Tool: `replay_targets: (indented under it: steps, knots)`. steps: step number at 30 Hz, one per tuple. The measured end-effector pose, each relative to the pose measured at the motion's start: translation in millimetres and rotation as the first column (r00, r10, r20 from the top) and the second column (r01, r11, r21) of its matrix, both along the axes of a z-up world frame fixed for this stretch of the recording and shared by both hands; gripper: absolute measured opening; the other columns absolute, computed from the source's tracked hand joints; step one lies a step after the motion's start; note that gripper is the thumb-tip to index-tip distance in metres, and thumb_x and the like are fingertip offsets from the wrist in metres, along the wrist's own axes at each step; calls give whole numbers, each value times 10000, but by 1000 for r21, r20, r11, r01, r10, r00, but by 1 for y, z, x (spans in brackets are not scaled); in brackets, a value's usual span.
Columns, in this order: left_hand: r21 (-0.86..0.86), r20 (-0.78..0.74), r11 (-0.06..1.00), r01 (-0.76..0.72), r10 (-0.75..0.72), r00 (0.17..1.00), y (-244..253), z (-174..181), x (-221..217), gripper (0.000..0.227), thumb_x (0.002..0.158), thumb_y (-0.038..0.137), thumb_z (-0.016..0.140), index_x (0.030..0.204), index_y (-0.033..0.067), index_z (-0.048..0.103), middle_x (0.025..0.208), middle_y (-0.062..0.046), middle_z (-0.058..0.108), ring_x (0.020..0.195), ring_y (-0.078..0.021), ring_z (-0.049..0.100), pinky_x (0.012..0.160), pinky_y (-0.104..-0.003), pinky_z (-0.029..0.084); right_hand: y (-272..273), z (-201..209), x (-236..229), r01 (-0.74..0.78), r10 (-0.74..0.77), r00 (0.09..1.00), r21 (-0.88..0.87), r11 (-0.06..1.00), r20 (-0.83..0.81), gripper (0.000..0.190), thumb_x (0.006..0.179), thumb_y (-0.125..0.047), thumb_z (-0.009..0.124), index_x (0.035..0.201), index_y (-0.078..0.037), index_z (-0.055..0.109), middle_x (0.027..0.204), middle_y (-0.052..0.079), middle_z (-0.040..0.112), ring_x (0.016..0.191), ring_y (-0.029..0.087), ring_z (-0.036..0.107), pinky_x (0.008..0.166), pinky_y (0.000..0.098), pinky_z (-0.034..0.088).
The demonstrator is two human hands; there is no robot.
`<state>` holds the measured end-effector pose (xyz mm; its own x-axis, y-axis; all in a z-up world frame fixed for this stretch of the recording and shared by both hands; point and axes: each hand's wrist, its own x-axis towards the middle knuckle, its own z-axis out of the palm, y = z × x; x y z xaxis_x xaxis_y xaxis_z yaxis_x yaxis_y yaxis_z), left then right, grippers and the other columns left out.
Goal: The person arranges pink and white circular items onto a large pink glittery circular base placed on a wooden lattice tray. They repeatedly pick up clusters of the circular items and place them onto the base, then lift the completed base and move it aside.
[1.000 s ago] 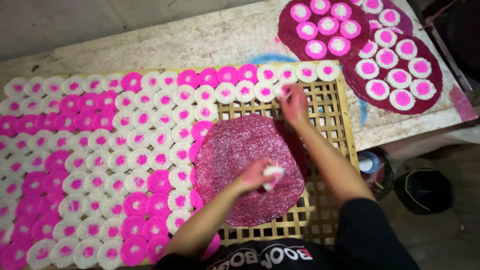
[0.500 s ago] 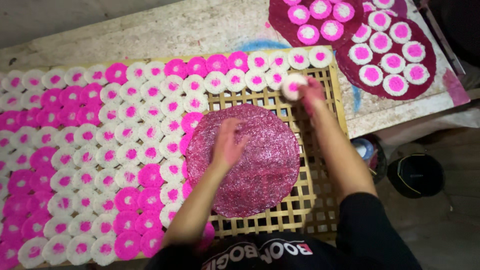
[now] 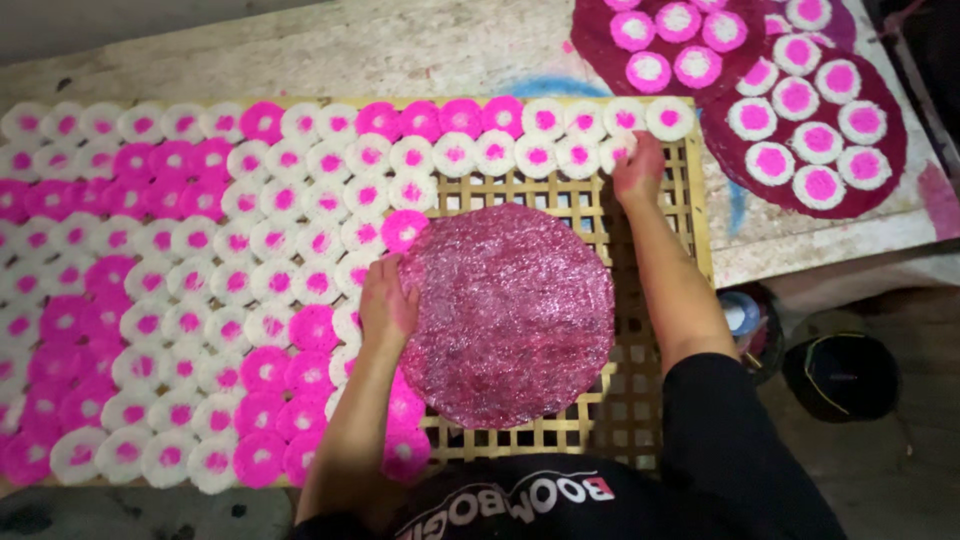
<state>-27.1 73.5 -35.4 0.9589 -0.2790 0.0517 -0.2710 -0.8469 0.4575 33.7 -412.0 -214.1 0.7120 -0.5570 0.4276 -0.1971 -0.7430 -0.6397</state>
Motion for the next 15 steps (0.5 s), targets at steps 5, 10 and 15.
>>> replay_targets:
  steps: [5, 10, 15]
  knots:
    - [-131, -96, 986, -108, 96, 991, 4, 0, -1, 523, 845, 66, 754, 1336, 49, 575, 1034, -163, 703, 952, -328, 702, 867, -439, 561, -5, -3, 14, -42, -52, 985, 526, 849, 163, 351, 809, 20, 732, 1147, -37, 659, 1075, 101, 736, 980, 207, 703, 874, 339, 575]
    - [-204, -164, 971, -128, 94, 982, 4, 9, -8, 434, 891, 85, 725, 1309, 81, 605, 1028, -133, 722, 904, -289, 731, 813, -419, 601, -8, -2, 22, -99, -100, 974, 778, 621, 204, 375, 806, 22, 692, 1168, -74, 664, 1079, 79, 732, 948, 173, 702, 816, 328, 586]
    - [-134, -325, 980, -148, 98, 941, 4, 9, -10, 375, 951, 120, 670, 1321, 114, 609, 1106, -121, 709, 930, -262, 726, 846, -409, 609, 9, 9, 8, 128, -125, 992, 166, 978, -28, 357, 816, -19, 796, 1140, -67, 654, 1002, 163, 730, 915, 309, 714, 823, 413, 556]
